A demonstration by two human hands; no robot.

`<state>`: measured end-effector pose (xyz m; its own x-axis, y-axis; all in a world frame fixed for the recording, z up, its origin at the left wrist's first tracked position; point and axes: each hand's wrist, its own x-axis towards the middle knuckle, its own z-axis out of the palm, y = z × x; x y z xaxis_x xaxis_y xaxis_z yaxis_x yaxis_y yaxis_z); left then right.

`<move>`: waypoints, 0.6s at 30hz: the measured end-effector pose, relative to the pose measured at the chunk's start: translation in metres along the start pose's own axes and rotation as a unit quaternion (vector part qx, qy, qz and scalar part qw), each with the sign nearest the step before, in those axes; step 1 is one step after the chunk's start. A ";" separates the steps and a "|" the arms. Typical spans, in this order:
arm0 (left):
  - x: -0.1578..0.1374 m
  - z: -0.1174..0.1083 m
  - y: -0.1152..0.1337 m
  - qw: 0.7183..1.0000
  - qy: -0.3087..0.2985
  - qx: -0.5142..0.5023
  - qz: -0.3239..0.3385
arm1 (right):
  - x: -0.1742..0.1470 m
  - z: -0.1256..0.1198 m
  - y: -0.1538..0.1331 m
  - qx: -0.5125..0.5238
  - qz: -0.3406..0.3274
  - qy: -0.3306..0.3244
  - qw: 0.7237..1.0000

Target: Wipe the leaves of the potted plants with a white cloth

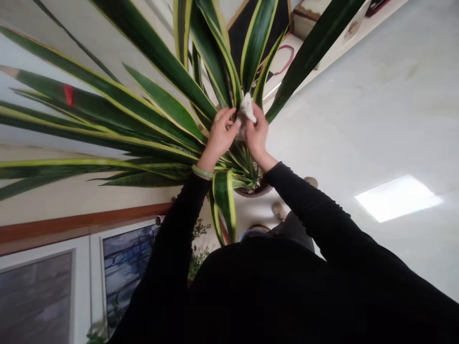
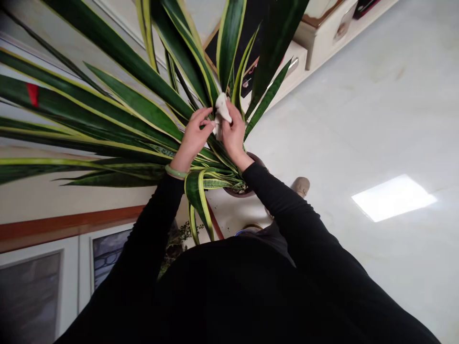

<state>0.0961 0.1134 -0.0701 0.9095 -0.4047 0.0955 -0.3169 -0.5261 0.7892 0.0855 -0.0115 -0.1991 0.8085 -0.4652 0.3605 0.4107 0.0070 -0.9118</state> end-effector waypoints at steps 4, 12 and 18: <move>0.001 0.000 -0.005 0.999 0.008 0.025 0.018 | 0.019 -0.004 0.018 0.047 0.021 -0.031 0.998; 0.001 -0.005 -0.010 0.997 0.007 0.067 0.029 | -0.076 0.002 0.002 -0.022 0.147 -0.093 0.984; -0.007 -0.012 -0.020 0.993 -0.006 0.114 0.019 | -0.121 -0.018 0.018 -0.096 0.299 -0.141 0.939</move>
<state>0.0994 0.1355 -0.0793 0.8926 -0.4362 0.1138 -0.4051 -0.6655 0.6269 -0.0130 0.0289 -0.2631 0.9612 -0.1751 -0.2133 -0.2130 0.0206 -0.9768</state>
